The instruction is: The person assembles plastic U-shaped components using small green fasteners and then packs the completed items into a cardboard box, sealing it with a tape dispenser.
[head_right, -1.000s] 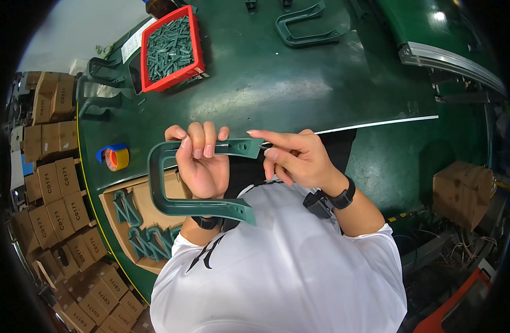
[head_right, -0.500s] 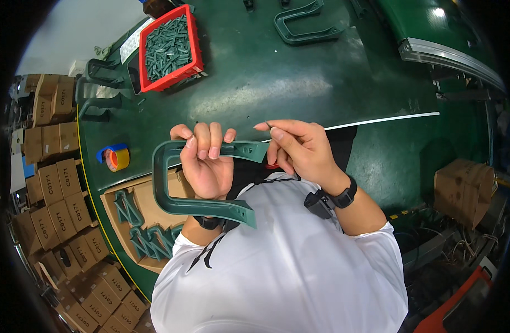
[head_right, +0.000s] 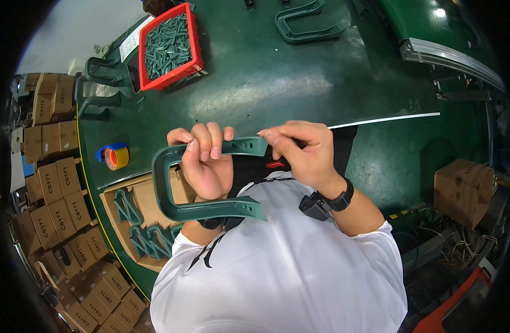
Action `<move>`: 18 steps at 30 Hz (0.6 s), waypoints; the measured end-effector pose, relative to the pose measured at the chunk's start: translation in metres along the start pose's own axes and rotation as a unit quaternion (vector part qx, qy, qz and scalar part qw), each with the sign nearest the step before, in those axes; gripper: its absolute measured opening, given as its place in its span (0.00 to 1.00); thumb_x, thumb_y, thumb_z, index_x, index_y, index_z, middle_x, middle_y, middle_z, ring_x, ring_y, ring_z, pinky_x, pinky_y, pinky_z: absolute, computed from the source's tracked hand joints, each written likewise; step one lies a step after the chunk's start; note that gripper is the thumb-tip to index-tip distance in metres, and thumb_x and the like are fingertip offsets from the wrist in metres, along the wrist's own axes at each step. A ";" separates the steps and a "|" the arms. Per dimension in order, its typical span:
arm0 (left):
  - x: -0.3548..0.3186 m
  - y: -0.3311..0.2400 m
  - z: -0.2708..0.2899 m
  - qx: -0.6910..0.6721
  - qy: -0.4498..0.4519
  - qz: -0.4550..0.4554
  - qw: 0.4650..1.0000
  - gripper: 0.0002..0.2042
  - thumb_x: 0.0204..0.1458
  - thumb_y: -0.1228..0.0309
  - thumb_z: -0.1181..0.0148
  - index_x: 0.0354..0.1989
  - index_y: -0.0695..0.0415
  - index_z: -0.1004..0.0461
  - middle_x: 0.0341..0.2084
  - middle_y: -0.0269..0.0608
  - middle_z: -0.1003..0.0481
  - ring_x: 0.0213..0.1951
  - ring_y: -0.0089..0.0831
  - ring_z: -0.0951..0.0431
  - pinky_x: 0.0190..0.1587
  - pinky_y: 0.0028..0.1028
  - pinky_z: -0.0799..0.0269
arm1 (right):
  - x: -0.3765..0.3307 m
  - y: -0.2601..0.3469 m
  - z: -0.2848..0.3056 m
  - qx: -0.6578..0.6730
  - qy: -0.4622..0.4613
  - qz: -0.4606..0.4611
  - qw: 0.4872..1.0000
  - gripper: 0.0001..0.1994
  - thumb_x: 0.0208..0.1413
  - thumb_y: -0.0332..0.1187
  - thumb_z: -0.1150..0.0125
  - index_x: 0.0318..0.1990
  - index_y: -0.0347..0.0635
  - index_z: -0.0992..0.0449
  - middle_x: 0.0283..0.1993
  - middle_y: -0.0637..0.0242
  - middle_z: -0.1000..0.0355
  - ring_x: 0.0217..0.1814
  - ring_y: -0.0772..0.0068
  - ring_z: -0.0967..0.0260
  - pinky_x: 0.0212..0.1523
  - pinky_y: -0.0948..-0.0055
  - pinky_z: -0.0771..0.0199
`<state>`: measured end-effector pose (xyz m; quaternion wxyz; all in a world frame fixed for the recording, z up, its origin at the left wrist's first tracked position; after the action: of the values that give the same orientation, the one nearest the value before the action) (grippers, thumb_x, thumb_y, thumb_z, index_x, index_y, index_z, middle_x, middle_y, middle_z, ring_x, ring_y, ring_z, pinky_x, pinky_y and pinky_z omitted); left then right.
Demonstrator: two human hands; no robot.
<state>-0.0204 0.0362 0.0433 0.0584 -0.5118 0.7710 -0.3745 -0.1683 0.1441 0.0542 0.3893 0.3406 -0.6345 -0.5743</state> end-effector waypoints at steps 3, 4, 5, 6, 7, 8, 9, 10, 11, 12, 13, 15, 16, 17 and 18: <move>0.001 -0.006 -0.005 0.032 0.002 -0.019 0.999 0.04 0.64 0.72 0.55 0.44 0.48 0.37 0.21 0.29 0.42 0.27 0.24 0.39 0.44 0.39 0.35 | 0.006 0.000 0.003 0.055 -0.088 -0.077 0.992 0.09 0.63 0.30 0.39 0.36 0.31 0.18 0.20 0.71 0.30 0.20 0.87 0.38 0.23 0.83 0.41; 0.002 -0.007 -0.006 0.039 0.002 -0.018 0.999 0.03 0.65 0.72 0.55 0.43 0.47 0.36 0.20 0.28 0.42 0.27 0.23 0.39 0.44 0.38 0.37 | 0.010 -0.001 0.005 0.101 -0.132 -0.113 0.980 0.13 0.64 0.33 0.40 0.32 0.31 0.19 0.20 0.71 0.30 0.20 0.88 0.40 0.22 0.83 0.43; 0.002 -0.007 -0.004 0.039 0.002 -0.018 0.999 0.03 0.65 0.72 0.55 0.43 0.47 0.36 0.20 0.28 0.42 0.27 0.23 0.39 0.44 0.38 0.37 | 0.011 -0.005 0.008 0.105 -0.129 -0.133 0.977 0.16 0.66 0.36 0.41 0.29 0.32 0.21 0.19 0.71 0.31 0.19 0.88 0.43 0.21 0.83 0.46; 0.001 -0.005 -0.001 0.034 0.008 -0.027 0.999 0.04 0.64 0.72 0.55 0.44 0.48 0.37 0.21 0.30 0.41 0.27 0.24 0.39 0.44 0.38 0.35 | 0.010 -0.009 0.008 0.105 -0.129 -0.132 0.977 0.16 0.66 0.36 0.41 0.29 0.32 0.21 0.19 0.71 0.31 0.19 0.88 0.43 0.21 0.83 0.46; 0.002 -0.004 0.001 0.029 0.013 -0.035 0.999 0.04 0.64 0.73 0.55 0.45 0.50 0.38 0.22 0.32 0.40 0.27 0.25 0.39 0.43 0.39 0.34 | 0.008 -0.014 0.008 0.112 -0.107 -0.133 0.979 0.16 0.66 0.36 0.41 0.29 0.32 0.22 0.19 0.71 0.31 0.19 0.88 0.43 0.21 0.82 0.46; 0.002 -0.004 0.001 0.029 0.013 -0.036 0.999 0.04 0.64 0.73 0.55 0.45 0.50 0.38 0.22 0.32 0.40 0.27 0.25 0.39 0.43 0.39 0.34 | 0.007 -0.016 0.008 0.118 -0.085 -0.134 0.980 0.16 0.66 0.37 0.42 0.29 0.33 0.22 0.19 0.71 0.31 0.19 0.88 0.43 0.21 0.82 0.46; 0.003 -0.003 0.000 0.031 0.011 -0.036 0.999 0.04 0.64 0.73 0.55 0.45 0.50 0.39 0.21 0.32 0.40 0.27 0.26 0.39 0.43 0.39 0.34 | 0.005 -0.015 0.008 0.146 -0.030 -0.149 0.978 0.15 0.66 0.36 0.41 0.30 0.34 0.22 0.19 0.70 0.30 0.18 0.89 0.42 0.20 0.82 0.46; 0.003 -0.002 0.000 0.033 0.009 -0.036 0.999 0.04 0.65 0.73 0.56 0.45 0.51 0.39 0.21 0.32 0.40 0.27 0.26 0.38 0.42 0.39 0.34 | 0.004 -0.012 0.005 0.146 -0.030 -0.149 0.978 0.15 0.66 0.36 0.41 0.30 0.34 0.22 0.19 0.70 0.30 0.18 0.89 0.42 0.20 0.82 0.46; 0.003 -0.001 0.001 0.034 0.009 -0.036 0.999 0.04 0.65 0.73 0.56 0.45 0.51 0.39 0.21 0.32 0.40 0.27 0.26 0.38 0.42 0.39 0.34 | 0.005 -0.007 -0.003 0.146 0.000 -0.164 0.976 0.14 0.66 0.35 0.41 0.30 0.34 0.23 0.19 0.69 0.29 0.18 0.89 0.42 0.19 0.82 0.46; 0.003 0.001 0.002 0.032 0.021 -0.032 0.999 0.06 0.63 0.75 0.53 0.46 0.51 0.39 0.23 0.34 0.38 0.28 0.27 0.37 0.44 0.40 0.33 | 0.004 -0.005 -0.007 0.145 0.029 -0.179 0.973 0.14 0.65 0.35 0.40 0.30 0.34 0.23 0.18 0.69 0.29 0.17 0.89 0.42 0.18 0.82 0.46; 0.003 0.002 0.003 0.030 0.032 -0.027 0.999 0.08 0.61 0.76 0.51 0.47 0.52 0.38 0.26 0.36 0.36 0.30 0.27 0.35 0.45 0.40 0.33 | 0.005 -0.007 -0.008 0.138 0.039 -0.179 0.973 0.12 0.64 0.33 0.39 0.31 0.34 0.23 0.18 0.67 0.28 0.16 0.89 0.42 0.17 0.82 0.47; 0.006 0.001 0.002 0.091 0.050 -0.036 0.994 0.13 0.58 0.77 0.47 0.50 0.53 0.38 0.32 0.40 0.33 0.35 0.30 0.32 0.48 0.41 0.33 | 0.006 -0.009 -0.007 0.140 0.028 -0.182 0.973 0.12 0.65 0.33 0.39 0.30 0.34 0.24 0.18 0.67 0.28 0.15 0.89 0.43 0.17 0.82 0.47; 0.007 -0.001 0.002 0.151 0.068 -0.044 0.985 0.18 0.55 0.79 0.44 0.54 0.53 0.39 0.39 0.44 0.30 0.40 0.32 0.29 0.51 0.42 0.33 | 0.007 -0.010 -0.007 0.142 0.017 -0.184 0.972 0.13 0.65 0.34 0.40 0.30 0.35 0.24 0.17 0.66 0.28 0.14 0.89 0.44 0.16 0.82 0.48; 0.006 -0.005 0.005 0.213 0.072 -0.011 0.974 0.29 0.50 0.80 0.39 0.62 0.54 0.40 0.52 0.50 0.32 0.52 0.36 0.30 0.58 0.40 0.36 | 0.008 -0.009 -0.006 0.142 0.017 -0.184 0.972 0.13 0.65 0.34 0.40 0.30 0.35 0.24 0.17 0.66 0.28 0.14 0.89 0.44 0.16 0.82 0.48; 0.013 -0.009 0.010 0.311 0.099 0.008 0.945 0.34 0.49 0.78 0.37 0.66 0.57 0.42 0.56 0.49 0.34 0.58 0.37 0.33 0.62 0.37 0.38 | 0.009 -0.008 -0.004 0.137 -0.009 -0.196 0.971 0.14 0.65 0.35 0.40 0.28 0.36 0.25 0.17 0.66 0.29 0.13 0.89 0.44 0.15 0.82 0.49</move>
<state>-0.0150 0.0181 0.0458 0.1407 -0.4223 0.6222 -0.6440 -0.1686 0.1332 0.0469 0.2127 0.5031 -0.6313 -0.5506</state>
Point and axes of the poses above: each hand's wrist, its own x-axis towards the middle knuckle, its own z-axis out of the back of the hand, y = z × x, the point moved 1 cm from there along x, towards the middle knuckle
